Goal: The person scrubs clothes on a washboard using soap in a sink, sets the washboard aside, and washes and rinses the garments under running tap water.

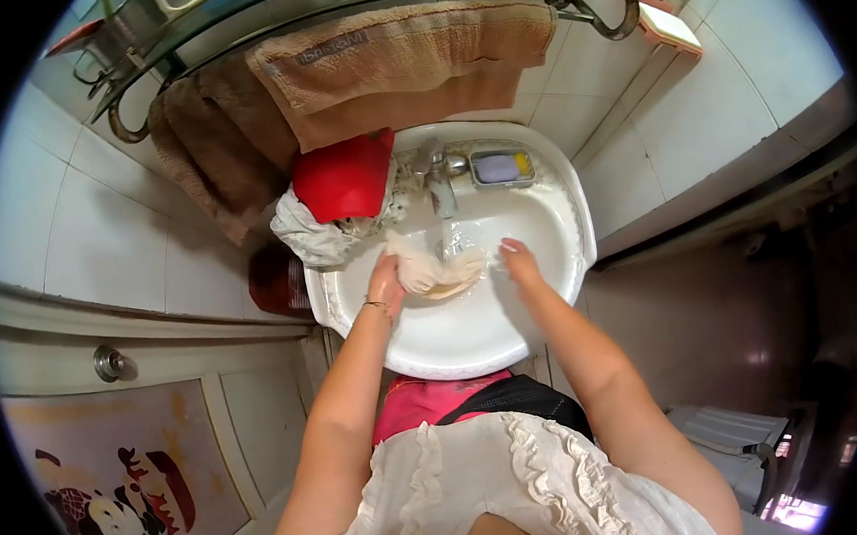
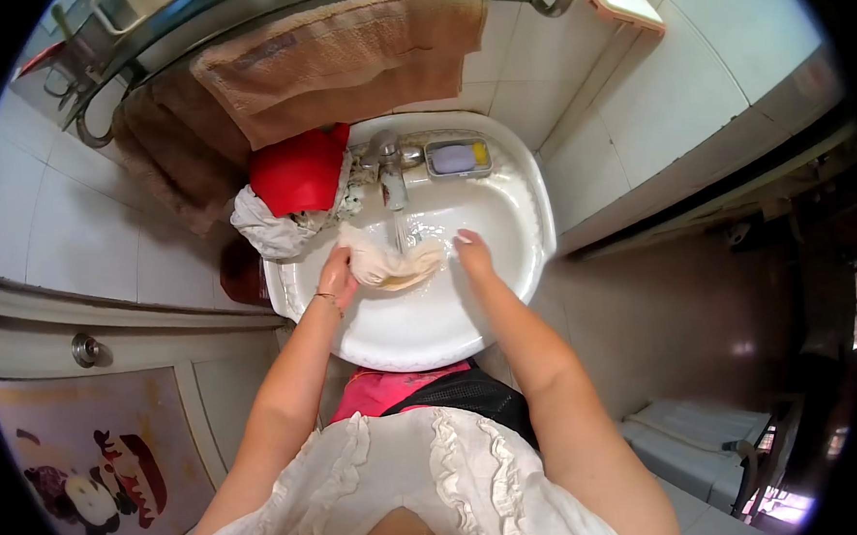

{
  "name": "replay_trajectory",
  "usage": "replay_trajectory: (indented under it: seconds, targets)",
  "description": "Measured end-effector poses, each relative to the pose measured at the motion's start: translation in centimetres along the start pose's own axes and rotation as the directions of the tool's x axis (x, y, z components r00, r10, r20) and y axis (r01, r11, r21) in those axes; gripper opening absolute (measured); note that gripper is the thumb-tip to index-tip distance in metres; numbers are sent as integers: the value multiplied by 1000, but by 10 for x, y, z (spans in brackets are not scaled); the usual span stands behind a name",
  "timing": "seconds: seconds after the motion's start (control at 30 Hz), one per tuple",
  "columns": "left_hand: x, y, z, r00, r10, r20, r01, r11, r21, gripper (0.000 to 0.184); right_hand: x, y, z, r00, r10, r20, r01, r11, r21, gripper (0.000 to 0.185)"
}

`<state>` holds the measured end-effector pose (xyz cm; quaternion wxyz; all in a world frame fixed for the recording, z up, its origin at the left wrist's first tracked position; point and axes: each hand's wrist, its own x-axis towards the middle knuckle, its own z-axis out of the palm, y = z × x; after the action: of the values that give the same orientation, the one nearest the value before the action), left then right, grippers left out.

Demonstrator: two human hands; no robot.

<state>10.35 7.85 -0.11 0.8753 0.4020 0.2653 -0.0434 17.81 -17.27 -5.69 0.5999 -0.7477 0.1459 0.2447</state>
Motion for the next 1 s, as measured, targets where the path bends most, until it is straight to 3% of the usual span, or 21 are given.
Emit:
replay_trajectory:
  seconds: [0.03,0.07,0.1,0.13,0.17,0.23,0.3,0.37,0.4,0.43,0.5,0.53,0.57,0.6,0.63,0.7,0.77,0.83,0.87,0.97,1.0]
  targets:
    - [12,-15,2,999,-38,16,29,934,356,40,0,3,13,981,155,116,-167,980,109,46]
    - [25,-30,5,997,-79,20,46,745,666,40,-13,-11,31,925,303,228,-346,921,179,50]
    - [19,-30,27,981,-85,176,-107,524,845,44,-35,-36,46,855,333,398,-465,832,303,56]
    - [34,-54,21,895,-29,445,-413,321,852,49,-39,-39,58,843,246,477,-445,818,364,53]
    - [18,-79,28,892,156,425,-435,33,900,49,-39,-38,64,823,154,546,-431,796,424,51]
    - [-1,-80,38,803,283,525,-540,-31,841,47,3,-6,68,862,156,482,-429,731,530,48]
    - [-15,-79,25,798,254,547,-566,5,824,45,26,2,63,896,167,412,-414,653,634,46]
    - [-14,-66,16,783,233,576,-600,42,799,42,38,-10,46,850,18,526,-495,366,788,44]
    - [-14,-58,15,967,44,253,-251,362,898,41,39,-16,42,837,-22,547,-504,358,786,45]
    - [-14,-52,12,969,-244,-49,182,562,806,40,38,-20,40,835,-16,550,-508,361,782,45]
    - [9,-52,6,947,-270,-171,306,612,729,43,30,-35,39,760,-42,649,-596,353,721,47]
    - [15,-47,9,925,-336,-179,381,811,444,44,27,-38,42,752,-33,658,-606,358,710,47]
    - [18,-41,15,903,-397,-162,415,904,102,45,23,-38,45,709,-38,704,-643,375,668,48]
    - [18,-33,23,907,-418,-48,420,906,44,47,20,-39,47,665,-44,746,-675,392,625,49]
    - [28,-39,16,907,-417,-54,419,907,34,47,19,-40,49,658,-36,752,-681,395,616,49]
    - [57,-66,-5,972,-228,57,225,972,67,47,16,-43,46,723,-2,691,-580,542,608,49]
    - [62,-60,-16,981,-189,39,188,982,35,40,18,-48,22,719,-53,693,-553,560,617,48]
    - [51,-33,-13,965,-210,-159,169,956,-240,31,14,-64,-4,696,-109,710,-615,420,667,46]
    - [50,-31,-26,964,-215,-158,174,955,-241,31,18,-62,-15,727,-104,679,-584,426,690,46]
    - [65,-56,-63,964,-179,-196,157,980,-122,25,25,-54,-31,745,-126,654,-545,450,708,45]
    - [75,-73,-73,970,-46,-240,116,950,290,27,28,-48,-30,748,-122,653,-546,447,709,45]
